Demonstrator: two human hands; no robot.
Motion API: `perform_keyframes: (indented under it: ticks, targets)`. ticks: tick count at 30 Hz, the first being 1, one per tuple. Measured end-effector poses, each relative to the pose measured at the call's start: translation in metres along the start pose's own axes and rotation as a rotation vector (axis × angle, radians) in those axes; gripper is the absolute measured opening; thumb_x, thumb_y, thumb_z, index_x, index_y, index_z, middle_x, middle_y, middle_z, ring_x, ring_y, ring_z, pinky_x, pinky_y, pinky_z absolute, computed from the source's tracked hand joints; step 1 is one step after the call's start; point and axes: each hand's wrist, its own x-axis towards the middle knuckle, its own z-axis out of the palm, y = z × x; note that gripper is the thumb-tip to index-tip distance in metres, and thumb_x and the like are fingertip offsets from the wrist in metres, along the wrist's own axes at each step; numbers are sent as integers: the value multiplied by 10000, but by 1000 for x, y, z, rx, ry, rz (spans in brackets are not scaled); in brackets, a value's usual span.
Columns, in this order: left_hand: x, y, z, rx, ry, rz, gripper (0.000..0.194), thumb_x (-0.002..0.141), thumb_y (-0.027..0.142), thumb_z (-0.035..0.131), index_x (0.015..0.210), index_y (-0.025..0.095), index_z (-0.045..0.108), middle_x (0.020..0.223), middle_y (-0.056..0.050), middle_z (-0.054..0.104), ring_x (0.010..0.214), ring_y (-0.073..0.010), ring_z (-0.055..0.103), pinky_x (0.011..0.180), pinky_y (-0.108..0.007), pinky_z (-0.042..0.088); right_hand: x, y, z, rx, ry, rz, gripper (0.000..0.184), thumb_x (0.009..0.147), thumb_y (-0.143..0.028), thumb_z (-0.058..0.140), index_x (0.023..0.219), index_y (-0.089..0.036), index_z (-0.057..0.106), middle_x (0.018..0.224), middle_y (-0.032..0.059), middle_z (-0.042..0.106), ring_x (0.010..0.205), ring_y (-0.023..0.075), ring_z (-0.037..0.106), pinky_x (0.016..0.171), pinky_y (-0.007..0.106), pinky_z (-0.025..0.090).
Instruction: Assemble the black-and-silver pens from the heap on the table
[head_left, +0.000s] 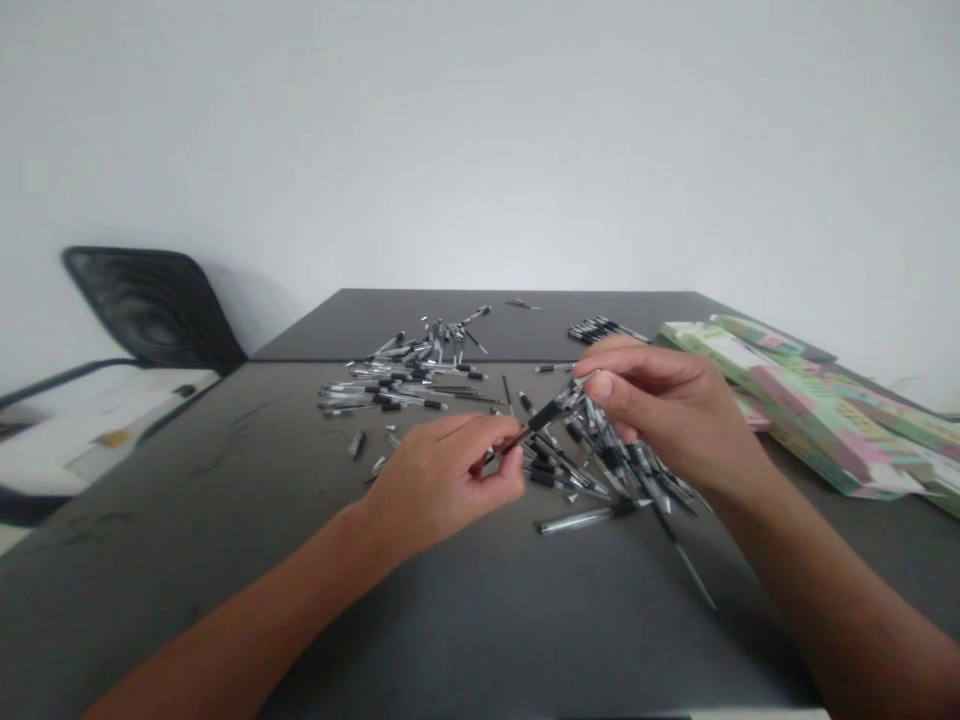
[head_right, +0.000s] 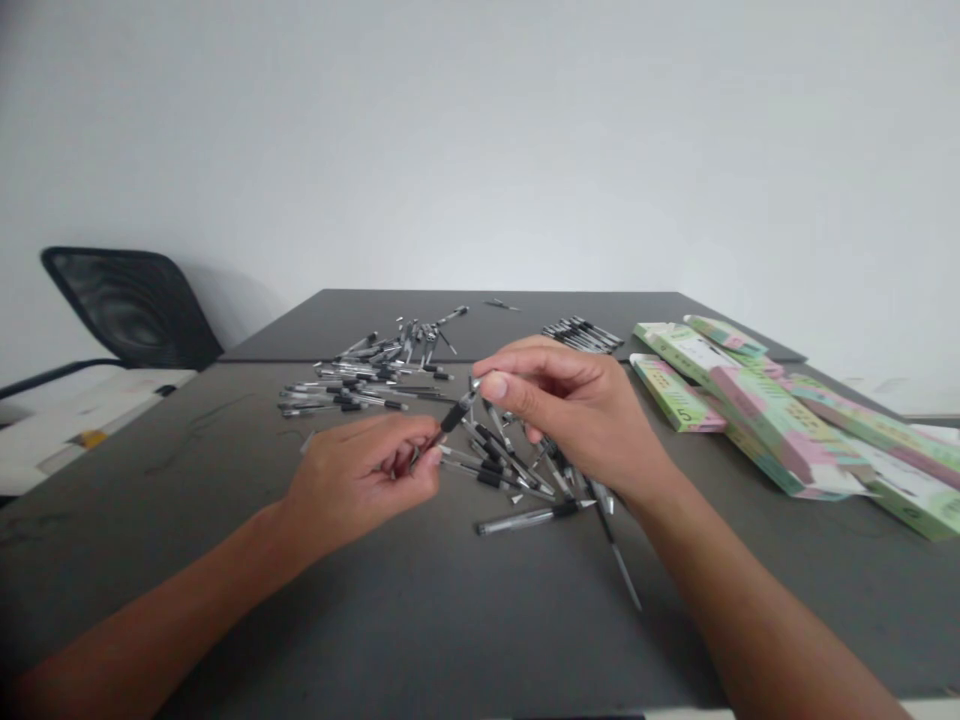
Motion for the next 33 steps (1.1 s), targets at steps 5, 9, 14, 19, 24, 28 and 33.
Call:
perform_keyframes:
  ticks: [5, 9, 14, 19, 24, 28, 33]
  targets:
    - [1, -1, 0, 6, -12, 14, 139, 905, 189, 609, 925, 316, 662, 683, 61, 695, 518, -149, 587, 524, -304, 428, 0, -1, 2, -9, -13, -5, 113, 888, -416, 857, 965, -338, 885, 1007, 16, 788, 538, 66, 502, 428, 216, 432]
    - [1, -1, -1, 23, -11, 23, 126, 910, 183, 614, 913, 297, 667, 666, 54, 681, 519, -146, 575, 530, -300, 421, 0, -3, 2, -38, -10, -21, 87, 881, -394, 862, 935, -330, 884, 973, 18, 796, 536, 75, 520, 434, 227, 435]
    - [2, -3, -1, 6, -6, 52, 110, 935, 173, 625, 927, 263, 688, 704, 53, 693, 550, -122, 570, 561, -263, 426, 1, -2, -1, -99, 14, -38, 108, 865, -390, 880, 910, -292, 873, 938, 22, 785, 537, 82, 542, 451, 249, 421]
    - [1, -1, 1, -30, -4, 69, 95, 939, 132, 643, 941, 202, 707, 729, 50, 692, 595, -89, 576, 592, -219, 411, 0, 1, 6, -95, 66, -17, 226, 806, -418, 930, 829, -227, 812, 789, -2, 723, 592, 97, 543, 512, 250, 423]
    - [1, 6, 4, -141, -1, -64, 82, 924, 138, 659, 952, 192, 715, 727, 59, 709, 594, -71, 595, 590, -185, 419, -4, 0, 18, 20, 50, 8, 390, 839, -504, 891, 1161, -293, 828, 1143, 43, 829, 1017, 209, 740, 835, 329, 596]
    - [0, 10, 5, -223, -48, -148, 73, 937, 167, 665, 932, 202, 728, 704, 65, 716, 591, -69, 615, 588, -172, 430, -7, 1, 25, 68, 15, 41, 309, 1019, -490, 698, 1264, -340, 814, 1380, 19, 775, 1289, 228, 696, 1120, 420, 535]
    - [-2, 11, 9, -286, -109, -174, 79, 952, 200, 661, 938, 196, 738, 730, 45, 750, 611, -83, 648, 612, -183, 461, -7, 11, 36, 200, 109, 76, 167, 877, -447, 875, 975, -314, 857, 1046, 4, 851, 1036, 202, 764, 1016, 377, 585]
